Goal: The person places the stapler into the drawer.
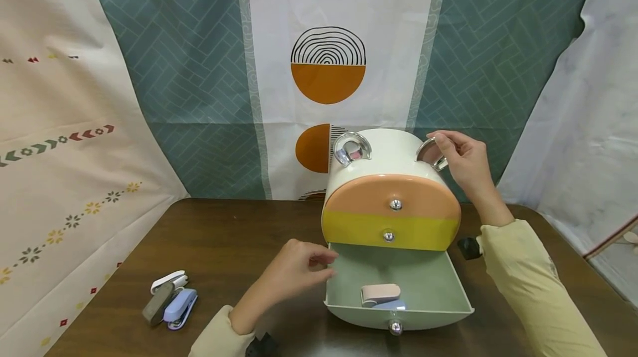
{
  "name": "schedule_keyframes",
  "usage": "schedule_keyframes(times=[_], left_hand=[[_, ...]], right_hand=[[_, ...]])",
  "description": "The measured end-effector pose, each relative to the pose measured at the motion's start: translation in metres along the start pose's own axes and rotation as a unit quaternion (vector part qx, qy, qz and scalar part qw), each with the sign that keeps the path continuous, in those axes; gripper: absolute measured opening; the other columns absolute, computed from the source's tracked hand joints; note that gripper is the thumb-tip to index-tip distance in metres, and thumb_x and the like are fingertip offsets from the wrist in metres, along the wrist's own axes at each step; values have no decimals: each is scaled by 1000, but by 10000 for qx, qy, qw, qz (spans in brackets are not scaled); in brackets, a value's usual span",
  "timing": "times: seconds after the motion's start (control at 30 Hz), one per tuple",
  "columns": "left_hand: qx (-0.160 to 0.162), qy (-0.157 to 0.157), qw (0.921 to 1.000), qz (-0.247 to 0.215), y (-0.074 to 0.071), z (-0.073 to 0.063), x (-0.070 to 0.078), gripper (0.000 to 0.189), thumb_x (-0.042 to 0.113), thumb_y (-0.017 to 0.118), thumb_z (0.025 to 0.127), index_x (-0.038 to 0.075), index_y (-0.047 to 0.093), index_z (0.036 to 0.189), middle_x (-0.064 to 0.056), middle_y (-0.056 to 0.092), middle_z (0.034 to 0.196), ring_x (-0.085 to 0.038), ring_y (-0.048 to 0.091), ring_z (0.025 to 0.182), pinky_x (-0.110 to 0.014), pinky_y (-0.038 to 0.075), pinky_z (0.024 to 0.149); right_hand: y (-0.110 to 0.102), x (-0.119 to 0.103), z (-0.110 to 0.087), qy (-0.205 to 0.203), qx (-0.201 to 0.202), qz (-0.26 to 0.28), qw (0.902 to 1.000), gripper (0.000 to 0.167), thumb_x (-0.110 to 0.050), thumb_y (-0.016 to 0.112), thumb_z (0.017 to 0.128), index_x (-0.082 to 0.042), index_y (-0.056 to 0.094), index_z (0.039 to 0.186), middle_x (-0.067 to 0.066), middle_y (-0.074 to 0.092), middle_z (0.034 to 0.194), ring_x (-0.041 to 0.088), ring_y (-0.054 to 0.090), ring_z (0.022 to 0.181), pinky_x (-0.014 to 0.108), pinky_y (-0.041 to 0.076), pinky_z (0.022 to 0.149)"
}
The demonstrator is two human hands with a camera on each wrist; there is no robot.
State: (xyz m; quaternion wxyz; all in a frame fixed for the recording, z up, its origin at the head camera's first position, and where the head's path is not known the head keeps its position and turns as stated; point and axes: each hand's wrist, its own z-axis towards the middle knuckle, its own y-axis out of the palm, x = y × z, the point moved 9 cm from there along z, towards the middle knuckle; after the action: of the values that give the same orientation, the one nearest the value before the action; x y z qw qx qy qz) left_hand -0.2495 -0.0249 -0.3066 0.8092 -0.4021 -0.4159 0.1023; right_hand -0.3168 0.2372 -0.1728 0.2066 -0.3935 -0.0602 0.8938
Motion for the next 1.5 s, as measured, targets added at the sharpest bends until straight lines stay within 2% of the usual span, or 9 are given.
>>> schedule_keyframes(times=[0.23, 0.53, 0.77, 0.9, 1.0, 1.2, 1.3, 1.4, 1.5], left_hand=[[784, -343, 9963, -79, -32, -35, -28, 16, 11, 72, 76, 8, 71, 92, 0, 70, 86, -4, 63, 75, -23, 51, 67], [1365, -1016, 9854, 88, -62, -86, -61, 14, 16, 74, 75, 10, 71, 88, 0, 70, 83, -4, 64, 73, -24, 52, 63], [1832, -1947, 9624, 486, -85, -124, -89, 17, 14, 76, 72, 11, 70, 88, -1, 70, 82, -3, 64, 71, -22, 51, 63], [2044, -2066, 9522, 945, -100, -142, -97, 18, 13, 77, 70, 10, 70, 87, 0, 69, 80, -2, 63, 69, -20, 50, 61], [2056, -2151, 9465, 1245, -108, -152, -102, 19, 16, 77, 70, 11, 70, 87, 1, 69, 81, -2, 62, 68, -20, 50, 61], [1592, -2933, 9277, 1671, -116, -169, -123, 24, 27, 74, 74, 12, 71, 92, 1, 69, 84, -5, 62, 68, -26, 47, 63], [1376, -3147, 9221, 1783, -117, -175, -131, 28, 32, 73, 74, 11, 71, 93, 0, 69, 83, -11, 64, 71, -35, 46, 66], [1159, -3254, 9210, 1801, -118, -181, -139, 33, 34, 72, 75, 8, 70, 95, -3, 70, 82, -16, 66, 75, -44, 46, 71], [1007, -3380, 9164, 1891, -121, -185, -144, 35, 36, 72, 74, 9, 70, 95, -2, 70, 81, -20, 66, 77, -46, 45, 72]], right_hand=[[2, -8, -3, -65, -67, 59, 9999, 24, -15, 51, 93, 4, 65, 101, -25, 57, 61, 2, 49, 59, 16, 39, 68], [6, -9, -4, -60, -250, 386, 9989, 24, -13, 49, 94, 5, 63, 102, -21, 60, 62, -2, 57, 67, 14, 43, 73], [6, -10, -4, -84, -261, 318, 9991, 27, -13, 49, 94, 9, 61, 103, -21, 60, 63, -2, 57, 65, 15, 44, 69], [7, -9, -3, -72, -266, 208, 9994, 30, -14, 49, 94, 12, 59, 104, -22, 60, 63, -2, 57, 66, 14, 44, 68], [7, -8, -3, -83, -274, 243, 9993, 29, -14, 49, 94, 11, 60, 104, -22, 60, 63, -2, 57, 66, 15, 44, 68], [6, -8, -3, -68, -285, 292, 9991, 25, -14, 49, 94, 5, 63, 103, -20, 61, 64, 0, 57, 66, 15, 44, 69], [5, -9, -3, -55, -270, 266, 9993, 24, -15, 49, 94, 2, 64, 102, -20, 60, 63, 0, 57, 65, 15, 43, 72], [5, -10, -3, -78, -263, 261, 9993, 22, -15, 49, 94, -2, 66, 100, -20, 60, 63, 0, 57, 65, 15, 43, 73], [5, -10, -3, -115, -252, 222, 9994, 20, -15, 49, 94, -6, 66, 98, -21, 60, 63, -1, 56, 65, 15, 42, 73]])
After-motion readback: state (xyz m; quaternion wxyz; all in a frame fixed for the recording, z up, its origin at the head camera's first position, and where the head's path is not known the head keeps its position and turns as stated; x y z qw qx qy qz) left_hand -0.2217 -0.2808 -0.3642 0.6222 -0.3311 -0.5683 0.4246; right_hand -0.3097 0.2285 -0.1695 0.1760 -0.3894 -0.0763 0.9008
